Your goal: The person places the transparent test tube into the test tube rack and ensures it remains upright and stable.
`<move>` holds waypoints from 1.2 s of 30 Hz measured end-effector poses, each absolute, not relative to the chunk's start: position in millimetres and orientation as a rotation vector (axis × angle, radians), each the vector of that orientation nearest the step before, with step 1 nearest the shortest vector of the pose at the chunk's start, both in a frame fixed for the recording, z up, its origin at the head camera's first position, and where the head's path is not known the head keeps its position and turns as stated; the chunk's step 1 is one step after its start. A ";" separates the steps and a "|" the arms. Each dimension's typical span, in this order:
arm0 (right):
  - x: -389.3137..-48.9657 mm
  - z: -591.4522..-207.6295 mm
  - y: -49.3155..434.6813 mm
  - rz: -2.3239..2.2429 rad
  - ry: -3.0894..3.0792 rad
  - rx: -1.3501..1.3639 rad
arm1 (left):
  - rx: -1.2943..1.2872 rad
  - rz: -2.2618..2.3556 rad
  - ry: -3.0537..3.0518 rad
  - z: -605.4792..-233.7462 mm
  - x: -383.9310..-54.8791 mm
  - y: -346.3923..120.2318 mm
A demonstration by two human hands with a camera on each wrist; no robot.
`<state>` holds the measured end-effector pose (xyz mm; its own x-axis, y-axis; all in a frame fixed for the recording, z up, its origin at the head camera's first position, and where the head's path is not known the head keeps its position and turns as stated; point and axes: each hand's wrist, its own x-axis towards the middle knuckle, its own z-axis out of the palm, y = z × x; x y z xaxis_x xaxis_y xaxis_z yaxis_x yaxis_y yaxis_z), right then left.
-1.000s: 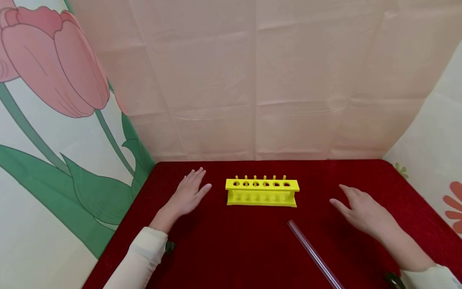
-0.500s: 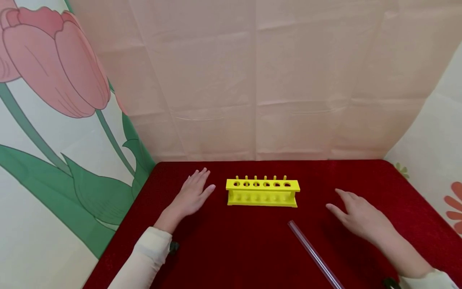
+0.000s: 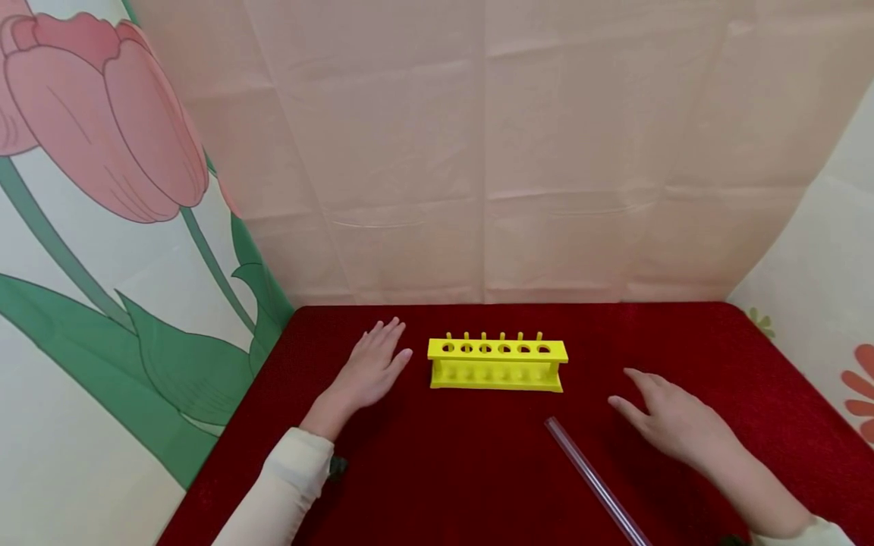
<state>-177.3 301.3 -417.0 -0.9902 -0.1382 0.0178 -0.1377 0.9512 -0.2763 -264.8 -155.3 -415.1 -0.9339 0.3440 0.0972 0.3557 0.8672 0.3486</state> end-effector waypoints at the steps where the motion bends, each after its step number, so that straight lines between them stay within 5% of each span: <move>1: -176.7 -417.4 300.8 -0.438 3.101 -0.220 | -0.563 -0.565 -3.003 -415.7 -265.3 -154.2; 36: -159.9 -423.3 272.4 -0.447 3.035 -0.236 | -0.569 -0.457 -3.012 -424.6 -273.9 -126.3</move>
<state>-159.9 272.4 -423.3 -0.9861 -0.1609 -0.0418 -0.1420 0.9460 -0.2915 -273.9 -126.3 -424.6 -0.9317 0.3504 0.0955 0.3629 0.8891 0.2789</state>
